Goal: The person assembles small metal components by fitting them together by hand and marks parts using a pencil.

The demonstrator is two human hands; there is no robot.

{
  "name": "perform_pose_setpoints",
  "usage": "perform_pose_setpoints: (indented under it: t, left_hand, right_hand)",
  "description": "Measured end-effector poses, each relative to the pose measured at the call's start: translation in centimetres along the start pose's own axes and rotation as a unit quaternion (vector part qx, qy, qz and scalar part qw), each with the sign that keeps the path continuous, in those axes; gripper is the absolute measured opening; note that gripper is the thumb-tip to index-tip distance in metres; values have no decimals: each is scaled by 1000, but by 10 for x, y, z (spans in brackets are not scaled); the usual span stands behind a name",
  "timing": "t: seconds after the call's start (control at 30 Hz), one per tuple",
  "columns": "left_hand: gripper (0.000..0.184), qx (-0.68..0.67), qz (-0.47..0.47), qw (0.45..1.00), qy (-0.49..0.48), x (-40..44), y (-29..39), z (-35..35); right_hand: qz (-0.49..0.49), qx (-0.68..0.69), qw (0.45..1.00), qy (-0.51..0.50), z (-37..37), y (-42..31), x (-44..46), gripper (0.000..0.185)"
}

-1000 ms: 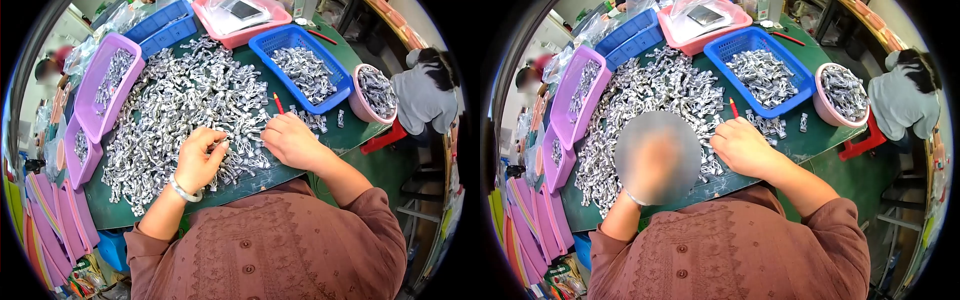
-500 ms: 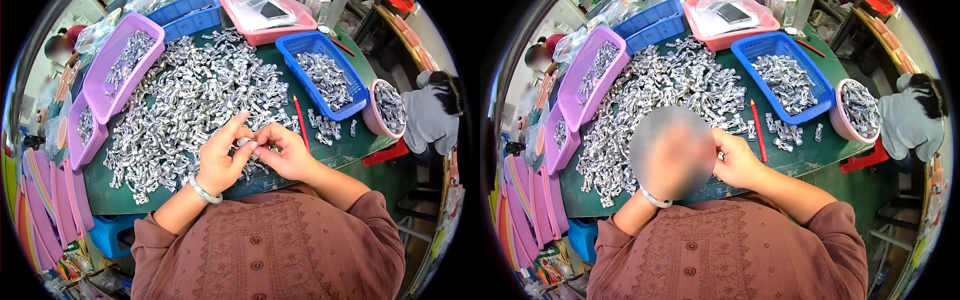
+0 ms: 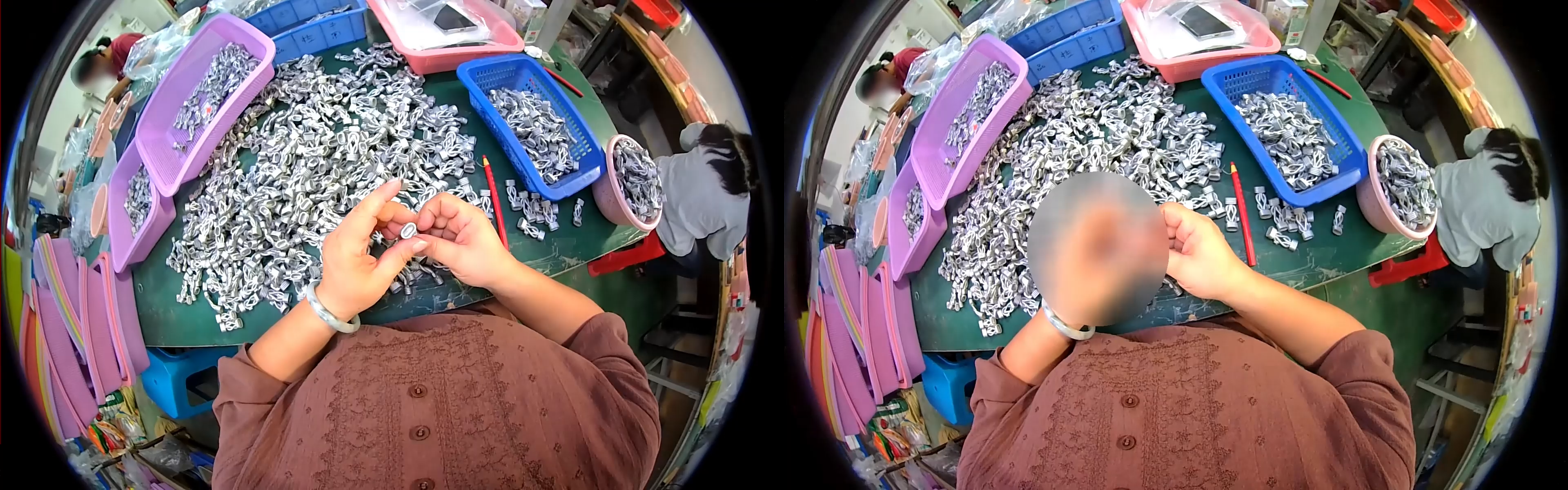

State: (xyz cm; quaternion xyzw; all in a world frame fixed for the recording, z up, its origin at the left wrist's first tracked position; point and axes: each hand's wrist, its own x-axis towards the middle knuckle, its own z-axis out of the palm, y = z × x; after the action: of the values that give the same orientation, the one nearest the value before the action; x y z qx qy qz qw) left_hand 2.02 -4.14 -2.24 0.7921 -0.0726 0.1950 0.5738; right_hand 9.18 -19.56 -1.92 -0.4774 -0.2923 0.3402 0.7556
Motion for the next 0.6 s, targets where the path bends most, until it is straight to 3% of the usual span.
perform_pose_setpoints:
  t: [0.2,0.23,0.33,0.47,0.6]
  left_hand:
    - [34,-68,-14,996,51,3,9,-2]
    - [19,-98,-72,991,59,6,22,-2]
    - [16,-245,-271,931,31,9,15,-9]
    - [14,-375,-363,852,41,9,10,-6]
    - [14,-384,-388,837,44,9,11,-6]
  right_hand:
    - [16,18,1000,6,-1,6,1,14]
    - [19,28,999,8,-2,7,1,12]
    - [97,136,986,-27,-2,-7,2,8]
    - [99,220,970,-25,2,-9,4,10]
    - [94,219,971,-29,2,-7,4,12]
